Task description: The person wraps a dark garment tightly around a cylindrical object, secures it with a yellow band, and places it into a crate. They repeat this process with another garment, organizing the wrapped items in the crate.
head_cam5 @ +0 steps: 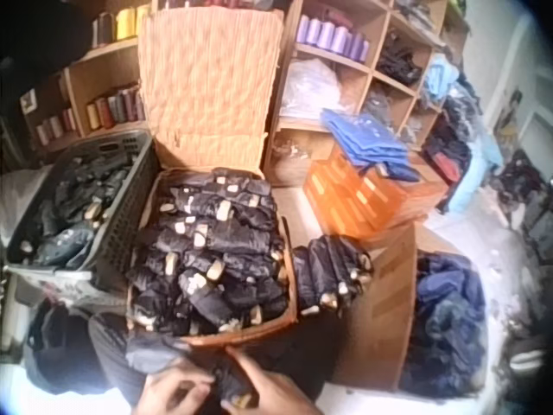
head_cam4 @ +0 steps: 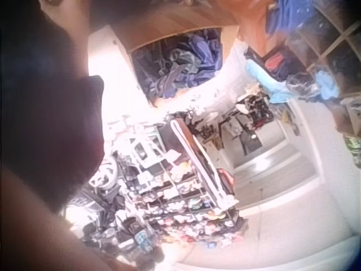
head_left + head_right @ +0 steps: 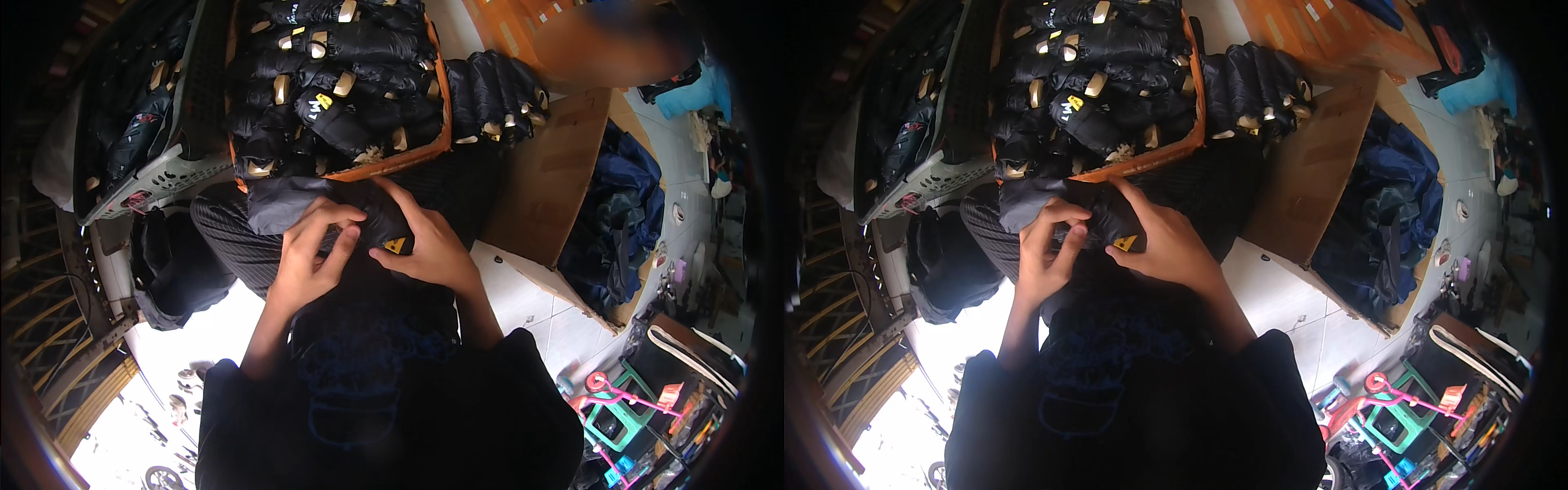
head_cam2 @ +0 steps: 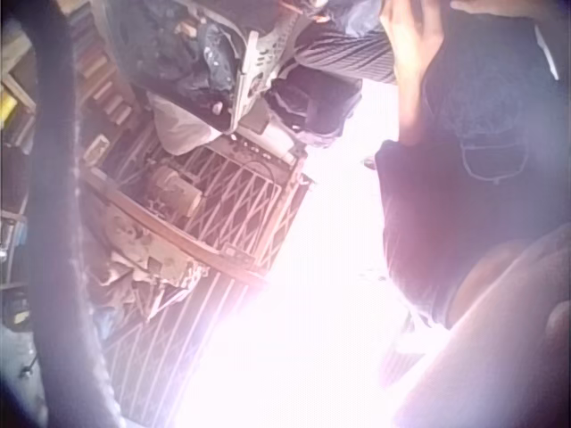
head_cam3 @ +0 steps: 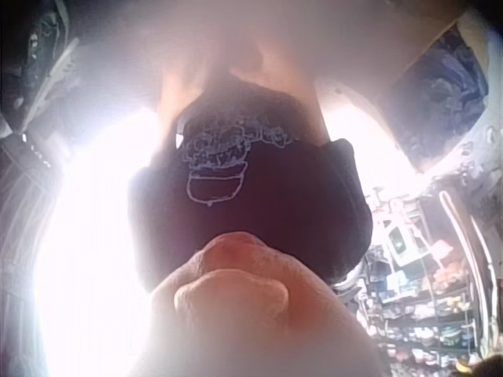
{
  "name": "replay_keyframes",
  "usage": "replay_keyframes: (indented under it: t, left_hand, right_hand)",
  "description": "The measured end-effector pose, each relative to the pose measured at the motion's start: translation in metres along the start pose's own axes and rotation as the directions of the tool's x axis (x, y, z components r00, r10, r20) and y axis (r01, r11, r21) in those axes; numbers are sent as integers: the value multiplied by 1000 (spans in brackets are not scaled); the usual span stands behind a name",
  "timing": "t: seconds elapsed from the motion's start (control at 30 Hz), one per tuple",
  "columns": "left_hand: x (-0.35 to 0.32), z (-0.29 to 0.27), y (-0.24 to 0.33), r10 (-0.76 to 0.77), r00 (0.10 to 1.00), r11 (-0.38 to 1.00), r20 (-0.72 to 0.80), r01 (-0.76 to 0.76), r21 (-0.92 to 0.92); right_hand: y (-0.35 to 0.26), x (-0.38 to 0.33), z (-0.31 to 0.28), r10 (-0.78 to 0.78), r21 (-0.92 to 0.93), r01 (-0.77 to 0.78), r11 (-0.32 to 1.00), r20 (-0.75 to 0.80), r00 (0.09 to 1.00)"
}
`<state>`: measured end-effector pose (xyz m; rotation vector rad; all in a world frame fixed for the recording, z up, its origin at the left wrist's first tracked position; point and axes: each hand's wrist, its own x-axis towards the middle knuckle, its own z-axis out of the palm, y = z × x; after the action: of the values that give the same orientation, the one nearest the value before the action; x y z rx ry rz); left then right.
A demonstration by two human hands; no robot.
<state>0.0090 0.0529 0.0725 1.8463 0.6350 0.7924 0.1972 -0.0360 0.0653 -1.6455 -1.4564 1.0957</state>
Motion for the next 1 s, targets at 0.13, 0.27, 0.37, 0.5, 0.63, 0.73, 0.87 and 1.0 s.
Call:
replay_keyframes:
  t: [0.13,0.27,0.37,0.5,0.63,0.73,0.87,1.0]
  left_hand:
    - [-3,10,-4,-59,983,997,-173,51,-51]
    - [-1,18,-10,-21,961,999,-275,33,38]
    - [-11,23,-19,-108,927,994,-360,106,-24]
    - [-33,28,-33,-182,865,980,-467,196,-20]
    - [-44,37,-34,-126,839,971,-529,214,109]
    - [-57,45,-46,-589,625,791,-512,316,-524]
    - [-52,35,-40,-775,630,355,-41,381,-854]
    - [-64,31,-40,-740,667,334,82,471,-816]
  right_hand:
    - [-5,-1,10,18,-63,-25,998,-108,994]
    - [-2,2,33,-12,-39,2,999,-281,960]
    - [-5,0,52,77,57,-63,996,-288,954]
    - [4,-5,82,83,235,-4,972,-326,942]
    - [1,-4,95,149,279,-53,959,-336,930]
    - [1,-3,97,86,240,13,971,-395,915]
    - [-4,-9,98,55,241,41,970,-377,925]
    - [0,-17,104,37,268,62,962,-347,937]
